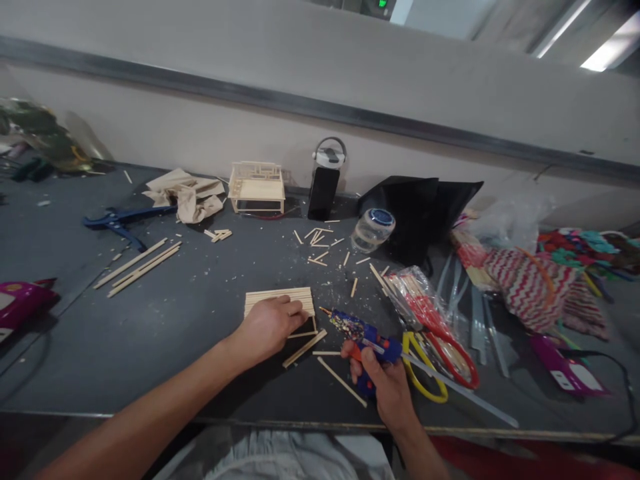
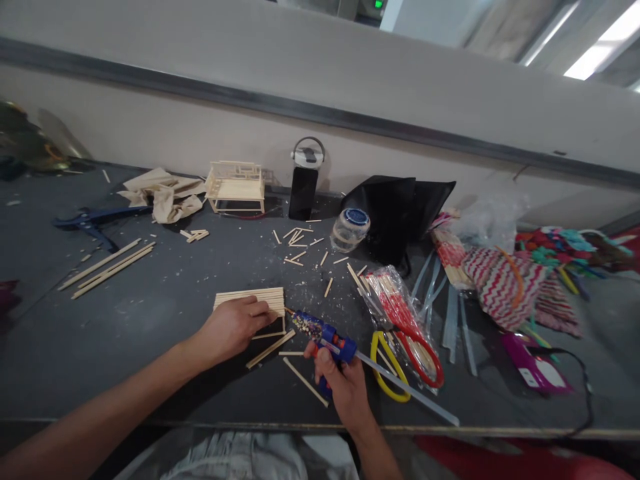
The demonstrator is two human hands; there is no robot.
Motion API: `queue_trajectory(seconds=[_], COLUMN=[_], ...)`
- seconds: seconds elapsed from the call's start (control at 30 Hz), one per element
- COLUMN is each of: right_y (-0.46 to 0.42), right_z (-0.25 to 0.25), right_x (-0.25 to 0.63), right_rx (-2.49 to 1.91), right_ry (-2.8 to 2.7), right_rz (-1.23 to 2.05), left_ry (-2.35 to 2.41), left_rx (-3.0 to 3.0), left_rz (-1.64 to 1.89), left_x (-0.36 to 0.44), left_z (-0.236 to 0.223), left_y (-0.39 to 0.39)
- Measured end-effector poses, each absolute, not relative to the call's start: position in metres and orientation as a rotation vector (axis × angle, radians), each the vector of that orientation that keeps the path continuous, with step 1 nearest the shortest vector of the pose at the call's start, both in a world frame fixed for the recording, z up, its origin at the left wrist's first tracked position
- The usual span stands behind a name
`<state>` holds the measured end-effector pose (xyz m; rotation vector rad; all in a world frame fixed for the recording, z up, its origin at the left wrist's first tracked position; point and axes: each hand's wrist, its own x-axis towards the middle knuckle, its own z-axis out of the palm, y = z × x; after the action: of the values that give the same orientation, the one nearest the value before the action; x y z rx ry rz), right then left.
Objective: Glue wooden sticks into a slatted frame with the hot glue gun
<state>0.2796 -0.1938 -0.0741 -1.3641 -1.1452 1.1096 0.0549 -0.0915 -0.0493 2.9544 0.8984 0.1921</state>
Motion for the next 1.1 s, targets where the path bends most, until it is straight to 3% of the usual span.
queue_trajectory(seconds=[0.4,1.1], right_y=[-0.194,-0.196], right_z=[-0.070,-0.085], right_x=[0.277,0.291], right_rx=[-1.362,-1.408], right_ry=[-1.114,-1.162], right_rz=[1.108,1.137], left_ry=[0.907,1.368], left_rx=[2.964,2.910], left_rz=[0.174,0.140], left_x=[0.056,0.063], left_z=[-0.049,-0.028], left_y=[-0.092,-0.129])
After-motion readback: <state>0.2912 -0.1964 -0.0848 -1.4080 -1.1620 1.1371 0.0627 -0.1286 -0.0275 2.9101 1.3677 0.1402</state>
